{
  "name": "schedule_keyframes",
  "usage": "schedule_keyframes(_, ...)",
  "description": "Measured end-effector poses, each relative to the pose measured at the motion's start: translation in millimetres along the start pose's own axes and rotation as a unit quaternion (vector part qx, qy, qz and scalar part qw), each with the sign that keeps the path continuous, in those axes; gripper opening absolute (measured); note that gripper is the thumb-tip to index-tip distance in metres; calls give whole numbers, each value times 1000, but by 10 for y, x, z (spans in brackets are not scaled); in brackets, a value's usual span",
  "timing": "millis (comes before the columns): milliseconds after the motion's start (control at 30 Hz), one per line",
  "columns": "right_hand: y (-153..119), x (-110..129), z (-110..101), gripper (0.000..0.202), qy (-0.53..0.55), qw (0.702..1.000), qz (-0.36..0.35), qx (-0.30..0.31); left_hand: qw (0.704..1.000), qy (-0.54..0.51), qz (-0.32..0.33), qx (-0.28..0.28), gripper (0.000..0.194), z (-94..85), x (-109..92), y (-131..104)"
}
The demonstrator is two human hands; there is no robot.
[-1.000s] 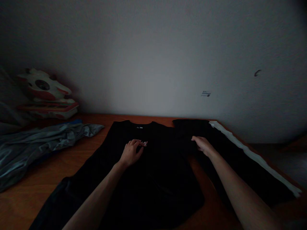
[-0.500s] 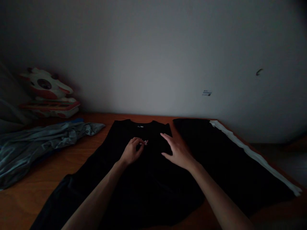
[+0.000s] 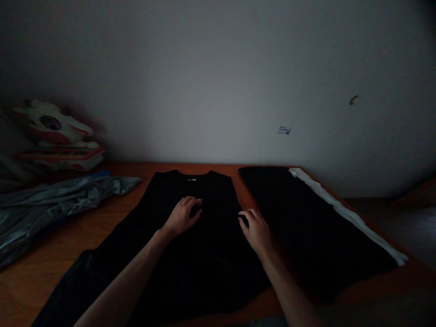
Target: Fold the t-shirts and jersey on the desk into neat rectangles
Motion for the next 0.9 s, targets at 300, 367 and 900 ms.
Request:
schedule_keyframes(300, 10, 25, -25, 15, -1, 1000, -3, 2, 974, 166, 102, 116, 33, 428, -1060, 335)
schedule_keyframes(367, 7, 33, -25, 20, -4, 1000, -6, 3, 966, 173, 156, 113, 18, 406, -1142, 336)
schedule_keyframes(900, -2, 13, 22, 25, 37, 999, -3, 4, 961, 106, -212, 141, 51, 856, 72, 1678)
Point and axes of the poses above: each hand's wrist, its own y-axis towards the middle knuckle, its own z-axis out of the palm, x = y × z, the point moved 10 cm from there along y, towards the middle knuckle, and after that the axes turned 3 degrees about y, right-handed, at the moved point
